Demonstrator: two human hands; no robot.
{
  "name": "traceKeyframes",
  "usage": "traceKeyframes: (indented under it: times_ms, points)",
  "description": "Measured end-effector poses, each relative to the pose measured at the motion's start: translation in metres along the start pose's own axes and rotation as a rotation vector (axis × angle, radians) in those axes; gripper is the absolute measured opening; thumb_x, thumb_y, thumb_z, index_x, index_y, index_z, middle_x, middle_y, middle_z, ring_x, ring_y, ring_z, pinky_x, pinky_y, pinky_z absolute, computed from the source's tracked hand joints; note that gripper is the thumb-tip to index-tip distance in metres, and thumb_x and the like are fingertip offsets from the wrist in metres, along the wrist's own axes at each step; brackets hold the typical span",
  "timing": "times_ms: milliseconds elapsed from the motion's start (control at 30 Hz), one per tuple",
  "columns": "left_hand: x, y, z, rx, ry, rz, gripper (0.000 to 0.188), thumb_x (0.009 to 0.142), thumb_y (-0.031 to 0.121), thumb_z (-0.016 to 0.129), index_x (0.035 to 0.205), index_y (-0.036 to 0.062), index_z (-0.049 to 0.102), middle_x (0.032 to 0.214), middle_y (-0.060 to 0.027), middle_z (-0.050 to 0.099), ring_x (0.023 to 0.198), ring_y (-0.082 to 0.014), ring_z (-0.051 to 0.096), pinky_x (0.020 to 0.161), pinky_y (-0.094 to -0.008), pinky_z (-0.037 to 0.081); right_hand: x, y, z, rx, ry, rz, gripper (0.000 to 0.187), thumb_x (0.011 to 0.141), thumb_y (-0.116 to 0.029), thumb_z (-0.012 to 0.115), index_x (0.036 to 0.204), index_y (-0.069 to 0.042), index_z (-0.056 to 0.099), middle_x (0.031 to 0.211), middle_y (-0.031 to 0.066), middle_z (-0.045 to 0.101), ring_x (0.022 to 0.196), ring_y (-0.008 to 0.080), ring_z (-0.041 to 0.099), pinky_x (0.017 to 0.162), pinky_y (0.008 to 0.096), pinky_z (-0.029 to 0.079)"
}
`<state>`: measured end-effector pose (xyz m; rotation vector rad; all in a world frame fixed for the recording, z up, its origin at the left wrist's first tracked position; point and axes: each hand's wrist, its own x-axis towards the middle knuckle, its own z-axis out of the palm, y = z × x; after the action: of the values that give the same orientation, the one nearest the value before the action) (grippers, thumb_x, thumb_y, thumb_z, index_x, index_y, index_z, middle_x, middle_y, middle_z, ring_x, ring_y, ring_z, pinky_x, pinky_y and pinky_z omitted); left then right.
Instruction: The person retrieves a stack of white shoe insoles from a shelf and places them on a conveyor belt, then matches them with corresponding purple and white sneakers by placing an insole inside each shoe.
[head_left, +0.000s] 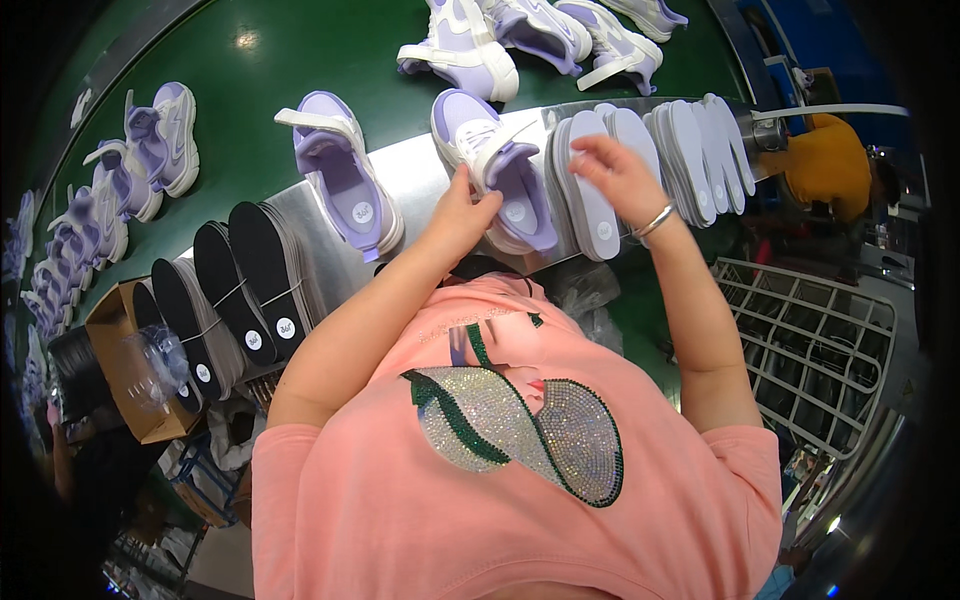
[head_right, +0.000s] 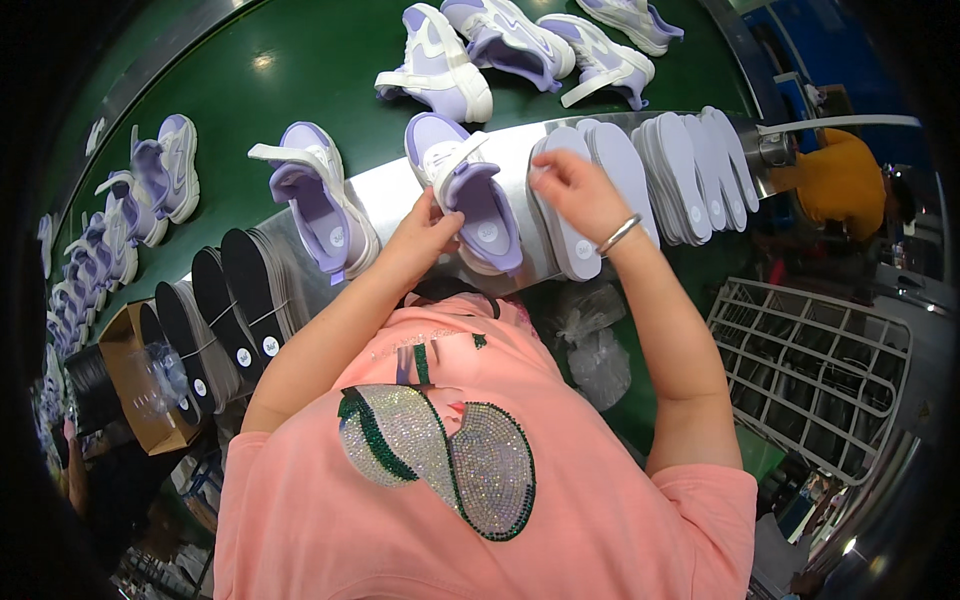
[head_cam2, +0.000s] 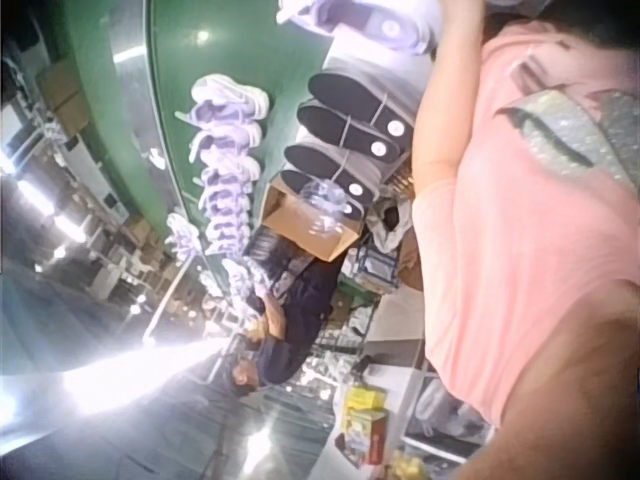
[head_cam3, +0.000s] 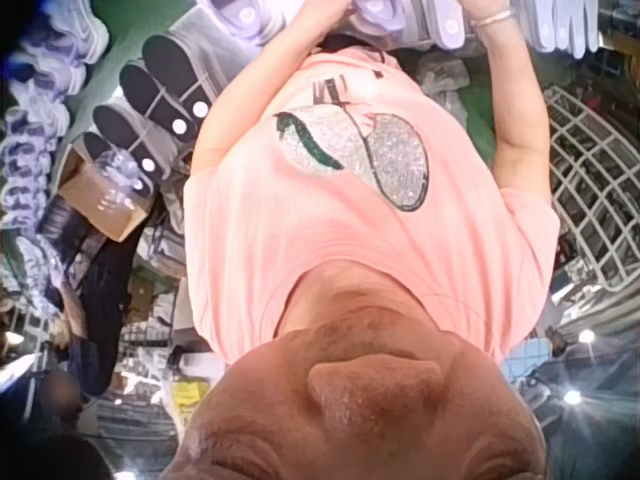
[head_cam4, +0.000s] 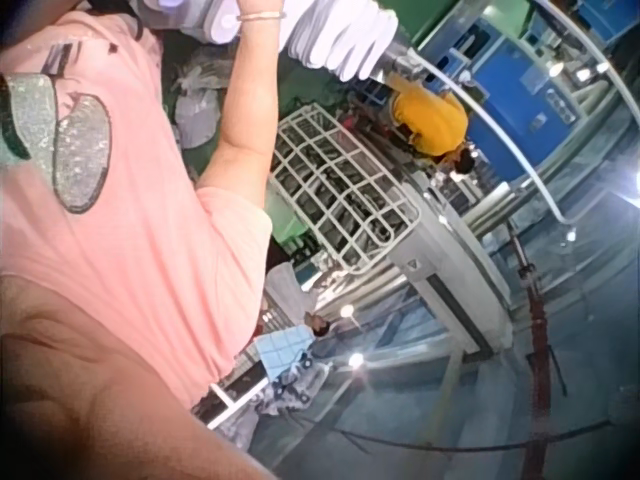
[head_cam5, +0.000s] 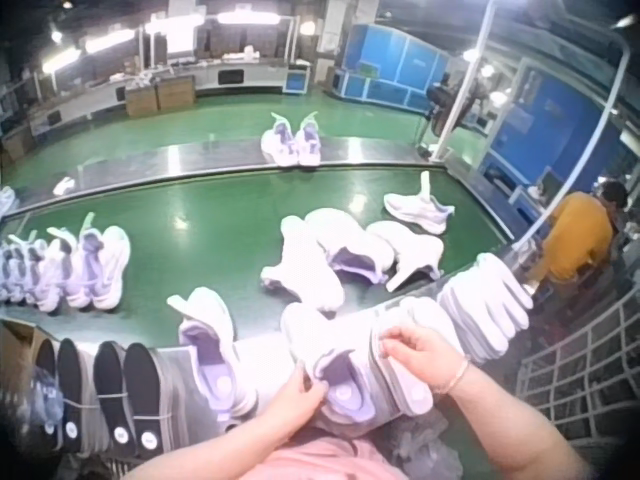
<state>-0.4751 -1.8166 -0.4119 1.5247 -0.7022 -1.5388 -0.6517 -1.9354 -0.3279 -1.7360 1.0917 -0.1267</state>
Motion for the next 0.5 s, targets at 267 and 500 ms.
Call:
traceKeyframes:
  times_ms: [267,500]
  points:
    - [-0.070,0.046,-0.060,0.852,0.523,0.432,0.077,0.074,0.033,0.063,0.131,0.0014,0.022,0.083,-0.0168,0.058,0.068,-0.0291,0.059,0.059,-0.0364,0.048,-0.001,0.013,0.088,-0.132,-0.057,-0.026,0.051,0.072,-0.020,0.054,0.116,0.002,0.038,0.099,0.0251,0.053,0.091,0.0391,0.052,0.080,0.0411,0.042]
    - [-0.039,0.051,-0.072,1.164,0.506,0.105,0.079,0.073,0.028,0.060,0.133,0.0063,0.013,0.071,-0.0177,0.058,0.061,-0.0346,0.058,0.054,-0.0420,0.047,0.033,-0.013,0.110,-0.136,-0.251,-0.293,0.044,0.081,-0.033,0.051,0.104,0.005,0.050,0.097,0.0227,0.054,0.093,0.0356,0.051,0.080,0.0386,0.041]
